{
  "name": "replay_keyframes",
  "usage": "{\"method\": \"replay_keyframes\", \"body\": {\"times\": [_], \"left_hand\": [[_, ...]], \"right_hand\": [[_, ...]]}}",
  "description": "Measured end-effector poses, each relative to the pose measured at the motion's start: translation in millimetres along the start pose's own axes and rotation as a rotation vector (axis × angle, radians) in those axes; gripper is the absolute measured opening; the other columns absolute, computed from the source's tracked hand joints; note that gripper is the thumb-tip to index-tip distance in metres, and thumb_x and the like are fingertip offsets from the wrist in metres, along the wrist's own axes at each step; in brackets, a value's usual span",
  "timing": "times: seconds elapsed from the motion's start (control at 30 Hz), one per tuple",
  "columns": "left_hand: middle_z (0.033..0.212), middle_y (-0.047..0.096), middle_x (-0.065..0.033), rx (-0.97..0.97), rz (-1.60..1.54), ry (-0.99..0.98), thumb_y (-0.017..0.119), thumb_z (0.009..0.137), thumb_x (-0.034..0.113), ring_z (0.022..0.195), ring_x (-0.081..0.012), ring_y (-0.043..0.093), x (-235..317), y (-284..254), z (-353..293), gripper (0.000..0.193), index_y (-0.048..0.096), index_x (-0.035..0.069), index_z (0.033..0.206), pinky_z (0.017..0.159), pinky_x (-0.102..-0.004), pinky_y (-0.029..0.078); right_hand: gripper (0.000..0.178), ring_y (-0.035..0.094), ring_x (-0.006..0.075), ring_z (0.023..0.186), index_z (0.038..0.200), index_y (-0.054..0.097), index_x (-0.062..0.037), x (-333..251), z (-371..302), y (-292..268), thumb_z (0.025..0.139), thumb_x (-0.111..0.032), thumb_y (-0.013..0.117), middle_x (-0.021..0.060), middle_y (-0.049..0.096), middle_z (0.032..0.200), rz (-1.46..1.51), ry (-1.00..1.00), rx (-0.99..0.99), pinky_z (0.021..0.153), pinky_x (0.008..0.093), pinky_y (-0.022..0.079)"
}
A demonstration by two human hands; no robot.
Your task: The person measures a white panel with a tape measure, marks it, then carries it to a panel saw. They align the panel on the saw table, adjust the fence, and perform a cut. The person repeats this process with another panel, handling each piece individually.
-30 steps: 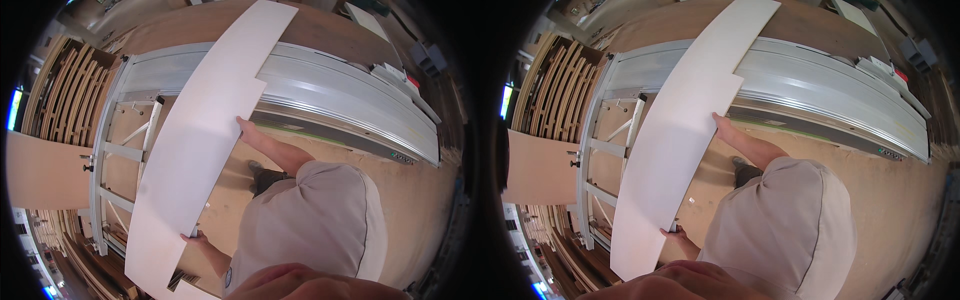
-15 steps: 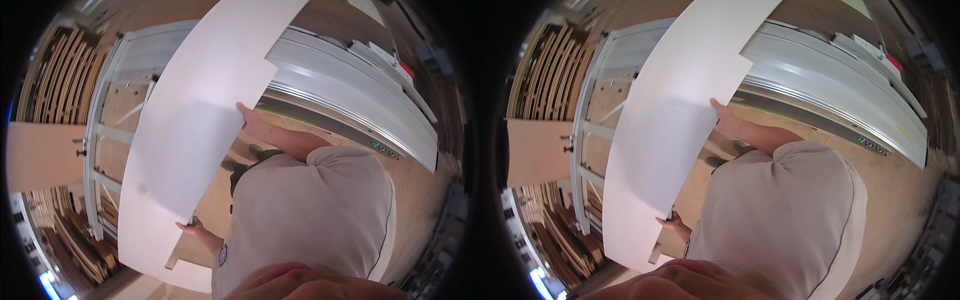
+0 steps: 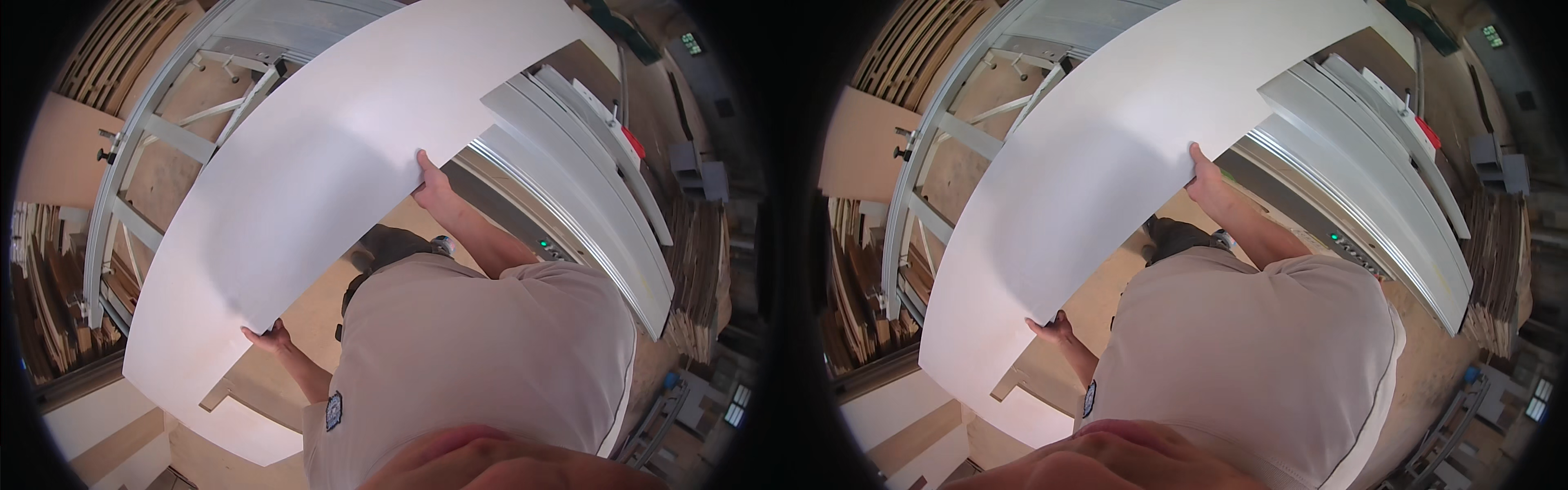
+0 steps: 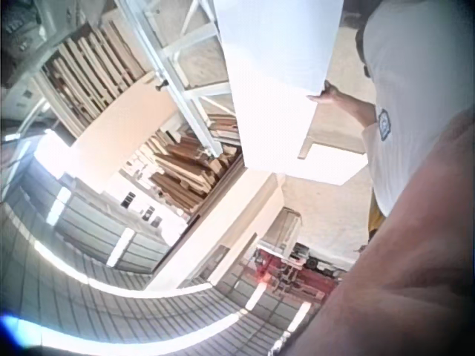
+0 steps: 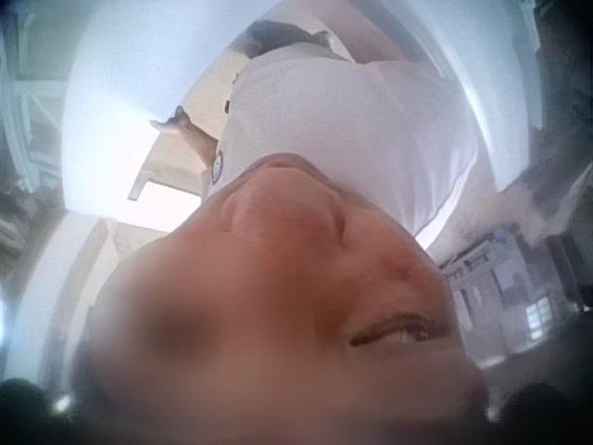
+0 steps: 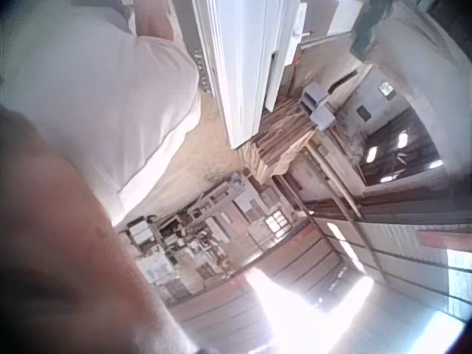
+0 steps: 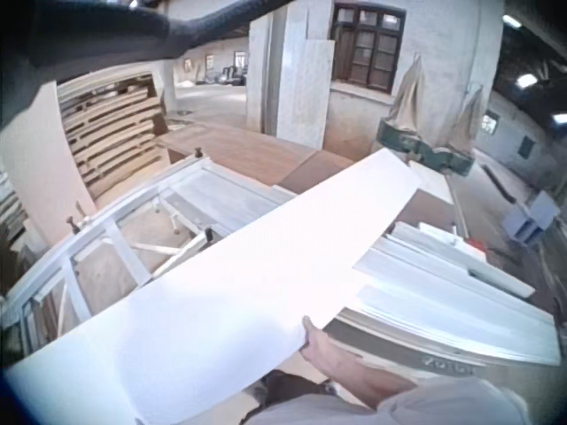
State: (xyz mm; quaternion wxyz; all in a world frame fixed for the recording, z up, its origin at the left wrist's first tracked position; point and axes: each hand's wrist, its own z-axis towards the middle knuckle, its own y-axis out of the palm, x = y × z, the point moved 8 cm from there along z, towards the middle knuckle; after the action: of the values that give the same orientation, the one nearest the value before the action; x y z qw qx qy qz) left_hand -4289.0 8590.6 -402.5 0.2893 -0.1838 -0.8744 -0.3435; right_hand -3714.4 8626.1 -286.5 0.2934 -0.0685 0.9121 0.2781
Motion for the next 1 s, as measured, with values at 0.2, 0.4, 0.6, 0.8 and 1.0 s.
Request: {"method": "replay_keyframes", "body": {"times": [0.2,0.4,0.6,0.8,1.0], "left_hand": [[0.11,0.064,0.0015,-0.038,0.025,0.042,0.058,0.089,0.06,0.077,-0.0153,0.062,15,-11,-16,0.056,0.054,0.02,0.127,0.042,-0.0249,0.034],[0.116,0.062,0.0007,-0.23,0.041,0.0,0.059,0.087,0.06,0.083,-0.0172,0.063,28,-34,-29,0.06,0.053,0.018,0.13,0.046,-0.0251,0.04],[0.134,0.056,-0.007,-0.261,-0.035,-0.024,0.059,0.088,0.056,0.118,-0.027,0.057,20,-42,-19,0.069,0.049,0.012,0.14,0.088,-0.0415,0.053],[0.137,0.054,-0.0089,-0.197,-0.054,0.067,0.057,0.091,0.054,0.124,-0.0301,0.054,14,-37,-20,0.068,0.048,0.009,0.141,0.097,-0.0454,0.05],[0.131,0.057,-0.0054,-0.175,-0.028,0.039,0.062,0.087,0.056,0.113,-0.0253,0.058,17,-36,-22,0.068,0.051,0.012,0.137,0.08,-0.0359,0.05]], "right_hand": [[0.042,0.057,0.0261,0.119,0.131,0.054,-0.0048,6,-34,-2,0.1,-0.033,0.06,0.0089,0.059,0.133,0.053,0.064,-0.015,0.102,0.0443,0.048],[0.043,0.057,0.0258,0.12,0.134,0.051,-0.0054,15,-73,-9,0.1,-0.031,0.059,0.0088,0.058,0.134,0.038,0.019,-0.131,0.104,0.0432,0.047],[0.045,0.053,0.0262,0.127,0.139,0.046,-0.0043,13,-79,-19,0.104,-0.031,0.052,0.0096,0.054,0.139,0.032,-0.034,-0.169,0.105,0.0436,0.045],[0.045,0.053,0.0254,0.127,0.139,0.048,-0.008,8,-63,-24,0.103,-0.034,0.053,0.0068,0.055,0.139,0.013,-0.044,-0.199,0.107,0.0454,0.044],[0.043,0.054,0.025,0.125,0.137,0.05,-0.0084,18,-57,-31,0.102,-0.034,0.054,0.0066,0.057,0.137,-0.005,-0.029,-0.086,0.104,0.0454,0.046]]}}
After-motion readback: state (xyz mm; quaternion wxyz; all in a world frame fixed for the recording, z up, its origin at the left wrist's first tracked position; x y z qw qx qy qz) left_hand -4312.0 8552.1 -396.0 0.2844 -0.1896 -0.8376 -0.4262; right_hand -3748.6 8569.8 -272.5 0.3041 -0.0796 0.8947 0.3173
